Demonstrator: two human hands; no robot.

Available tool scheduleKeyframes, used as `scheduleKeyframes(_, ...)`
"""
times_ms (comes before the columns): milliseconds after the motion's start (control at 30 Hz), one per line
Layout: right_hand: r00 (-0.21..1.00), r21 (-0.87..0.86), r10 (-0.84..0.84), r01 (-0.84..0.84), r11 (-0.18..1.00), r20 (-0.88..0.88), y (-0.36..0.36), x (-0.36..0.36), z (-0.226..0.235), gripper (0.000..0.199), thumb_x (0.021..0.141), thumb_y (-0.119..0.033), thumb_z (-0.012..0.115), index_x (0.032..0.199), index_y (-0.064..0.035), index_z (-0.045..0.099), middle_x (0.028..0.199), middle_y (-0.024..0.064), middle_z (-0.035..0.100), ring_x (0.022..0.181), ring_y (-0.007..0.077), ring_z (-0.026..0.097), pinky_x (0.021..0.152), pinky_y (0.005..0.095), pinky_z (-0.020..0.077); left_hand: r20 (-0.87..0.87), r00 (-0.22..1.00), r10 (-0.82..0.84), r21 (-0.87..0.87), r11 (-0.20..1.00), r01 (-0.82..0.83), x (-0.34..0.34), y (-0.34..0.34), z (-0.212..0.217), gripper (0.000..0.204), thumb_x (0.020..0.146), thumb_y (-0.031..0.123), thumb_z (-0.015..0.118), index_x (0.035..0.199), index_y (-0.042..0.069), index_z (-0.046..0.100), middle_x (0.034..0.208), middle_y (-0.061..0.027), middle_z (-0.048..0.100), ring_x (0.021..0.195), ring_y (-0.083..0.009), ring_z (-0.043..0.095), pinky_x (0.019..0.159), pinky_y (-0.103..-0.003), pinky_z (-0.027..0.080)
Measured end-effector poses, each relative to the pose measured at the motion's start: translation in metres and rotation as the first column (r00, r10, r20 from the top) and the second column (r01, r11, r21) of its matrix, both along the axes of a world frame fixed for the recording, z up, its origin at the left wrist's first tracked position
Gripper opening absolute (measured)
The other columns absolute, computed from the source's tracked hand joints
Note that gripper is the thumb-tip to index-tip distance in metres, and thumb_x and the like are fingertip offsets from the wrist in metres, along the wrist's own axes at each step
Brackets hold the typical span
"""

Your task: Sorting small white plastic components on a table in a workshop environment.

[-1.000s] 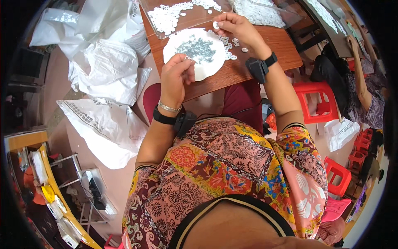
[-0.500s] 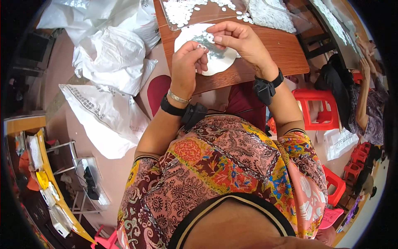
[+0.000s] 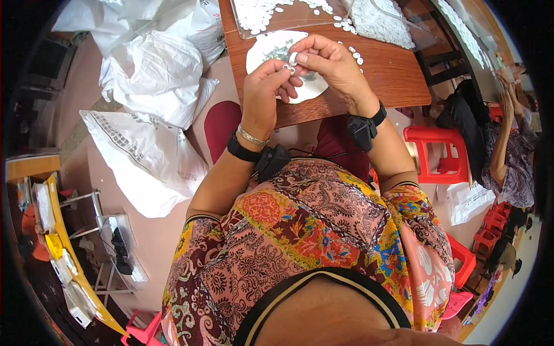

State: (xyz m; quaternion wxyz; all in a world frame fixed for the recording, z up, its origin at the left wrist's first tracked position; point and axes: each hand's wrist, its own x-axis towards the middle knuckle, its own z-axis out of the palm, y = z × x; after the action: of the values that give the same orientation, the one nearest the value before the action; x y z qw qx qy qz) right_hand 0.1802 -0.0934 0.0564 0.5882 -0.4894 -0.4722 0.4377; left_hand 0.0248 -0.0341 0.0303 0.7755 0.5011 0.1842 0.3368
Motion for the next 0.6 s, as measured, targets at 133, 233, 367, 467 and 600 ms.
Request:
scheduleKeyframes(133,0.998,0.021,-0.024,0.025,0.999,-0.059,-0.001,-0.001,-0.009,0.013,0.086,-0.010,0.063,0.096,-0.0020,0.062,0.083,0.0015,0.063,0.069,0.0067,0.056,0.066,0.0205,0.0469,0.034,0.999,0.029,-0.044,0.999,-0.028,0.001,0.000,-0.002,0.019,0.088,0.015,0.048,0.085,0.000,0.060,0.074,-0.0075,0.064,0.057,-0.0085,0.055,0.051,-0.018,0.040)
scheduleKeyframes(233,0.996,0.023,-0.047,0.049,0.999,-0.082,-0.004,0.000,-0.012,0.010,0.085,-0.008,0.064,0.093,-0.0021,0.062,0.080,0.0014,0.062,0.066,0.0072,0.056,0.065,0.0210,0.0469,0.056,0.998,0.038,-0.083,0.996,-0.033,0.002,0.003,-0.006,0.018,0.088,0.014,0.049,0.085,0.000,0.059,0.074,-0.0082,0.064,0.058,-0.0089,0.055,0.051,-0.019,0.040)
scheduleKeyframes(367,1.000,-0.034,-0.023,0.023,0.999,0.014,-0.005,0.007,-0.011,0.010,0.084,-0.007,0.064,0.092,-0.0012,0.062,0.078,0.0038,0.064,0.066,0.0075,0.058,0.063,0.0205,0.0477,0.045,0.997,0.059,-0.104,0.993,-0.054,0.002,0.004,-0.009,0.017,0.087,0.014,0.049,0.084,0.001,0.059,0.072,-0.0069,0.063,0.056,-0.0081,0.053,0.050,-0.018,0.038)
scheduleKeyframes(467,0.997,-0.039,-0.075,0.075,0.996,0.010,-0.005,0.007,-0.006,0.013,0.084,-0.006,0.063,0.095,-0.0002,0.063,0.079,0.0053,0.066,0.066,0.0076,0.059,0.062,0.0200,0.0482,-0.031,0.997,0.070,-0.090,0.993,-0.073,0.004,0.003,-0.013,0.016,0.087,0.014,0.050,0.082,0.001,0.059,0.067,-0.0039,0.059,0.053,-0.0066,0.048,0.048,-0.018,0.036)
scheduleKeyframes(600,0.994,-0.036,-0.107,0.108,0.993,0.033,-0.005,0.007,-0.005,0.017,0.084,-0.005,0.063,0.100,0.0003,0.064,0.080,0.0058,0.066,0.067,0.0076,0.060,0.064,0.0195,0.0492,-0.109,0.989,0.102,-0.052,0.993,-0.109,0.007,-0.001,-0.013,0.015,0.086,0.013,0.051,0.079,0.002,0.058,0.063,-0.0005,0.054,0.051,-0.0048,0.043,0.046,-0.018,0.033)
